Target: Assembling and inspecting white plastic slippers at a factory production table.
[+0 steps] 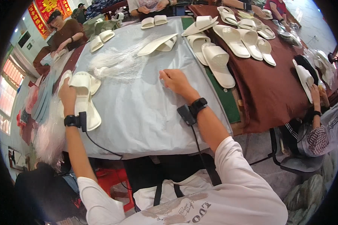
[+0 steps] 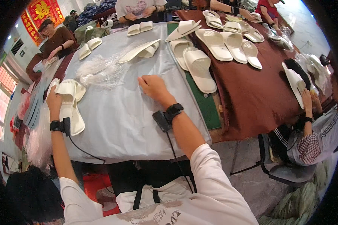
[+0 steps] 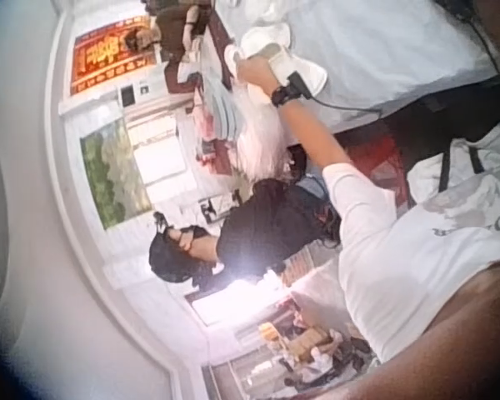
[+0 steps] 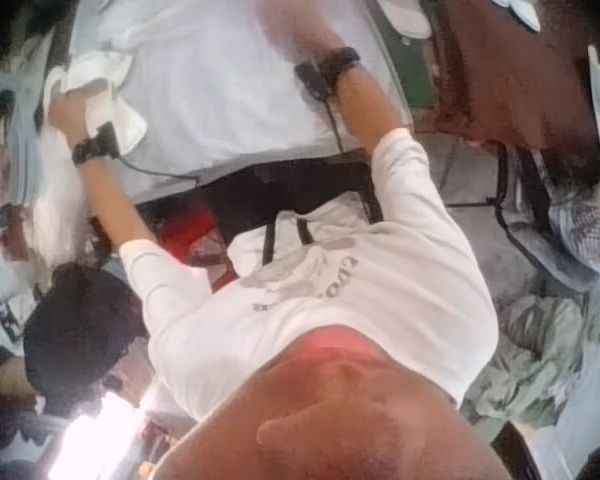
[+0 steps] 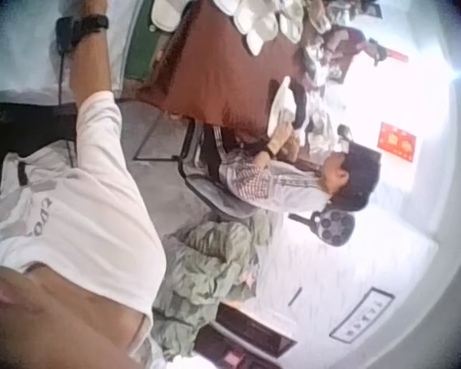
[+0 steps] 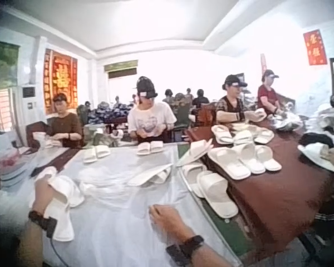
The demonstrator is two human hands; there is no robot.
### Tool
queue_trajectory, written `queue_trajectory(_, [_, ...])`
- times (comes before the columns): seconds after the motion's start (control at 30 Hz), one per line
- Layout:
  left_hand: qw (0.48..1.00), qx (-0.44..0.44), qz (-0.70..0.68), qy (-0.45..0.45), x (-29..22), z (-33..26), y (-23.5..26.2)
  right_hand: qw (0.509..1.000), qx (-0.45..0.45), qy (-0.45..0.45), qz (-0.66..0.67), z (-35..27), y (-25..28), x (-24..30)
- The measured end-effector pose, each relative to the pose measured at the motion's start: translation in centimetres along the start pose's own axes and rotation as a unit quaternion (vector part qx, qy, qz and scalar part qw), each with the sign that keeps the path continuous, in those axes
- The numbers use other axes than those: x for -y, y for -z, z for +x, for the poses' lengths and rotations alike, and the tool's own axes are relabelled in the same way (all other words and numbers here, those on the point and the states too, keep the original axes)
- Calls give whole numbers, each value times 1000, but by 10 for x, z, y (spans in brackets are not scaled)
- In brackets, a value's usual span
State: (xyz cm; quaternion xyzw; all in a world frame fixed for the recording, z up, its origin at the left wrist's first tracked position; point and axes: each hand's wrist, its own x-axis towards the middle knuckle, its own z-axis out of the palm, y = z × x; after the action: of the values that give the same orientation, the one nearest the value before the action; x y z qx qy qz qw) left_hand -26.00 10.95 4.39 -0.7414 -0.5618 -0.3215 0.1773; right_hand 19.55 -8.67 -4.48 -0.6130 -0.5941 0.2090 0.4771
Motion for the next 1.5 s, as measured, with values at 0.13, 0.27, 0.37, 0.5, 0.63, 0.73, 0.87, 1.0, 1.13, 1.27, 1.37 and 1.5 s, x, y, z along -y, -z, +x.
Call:
queue_trajectory(0.13, [995,99,-1,-23,8,-1,-18,996,-74,47,-29,4,7,-4])
queue_trajectory(0.27, [981,151,106,60,-42,-2,1,975,-194,-32,-99,4,16,-7])
queue_trajectory(0.37, [963,198,180,19,-85,4,45,899,-430,38,-75,16,19,-15])
queue_trajectory(0.5, [987,116,-21,-110,-196,-18,94,796,-604,-34,0,23,40,-32])
queue_trajectory(0.63, [916,213,-303,-152,-257,-32,86,814,-570,-105,33,24,65,-50])
queue_trajectory(0.73, [842,299,-423,-152,-290,-43,52,849,-505,-76,134,26,71,-67])
queue_trajectory(0.87, [813,324,-467,-125,-302,-63,16,889,-437,-31,134,18,39,-30])
queue_trajectory(1.0, [731,309,-606,-44,-304,-81,-19,918,-333,40,210,8,6,7])
queue_trajectory(1.13, [620,324,-714,-5,-302,-94,-31,952,-168,100,237,-1,-19,16])
queue_trajectory(1.27, [615,305,-724,70,-291,-95,-39,943,-51,68,323,-8,-32,25])
queue_trajectory(1.37, [637,260,-719,99,-281,-88,-54,933,49,107,340,-14,-42,32])
queue_trajectory(1.5, [597,282,-741,122,-275,-83,-62,888,151,73,428,-20,-45,44])
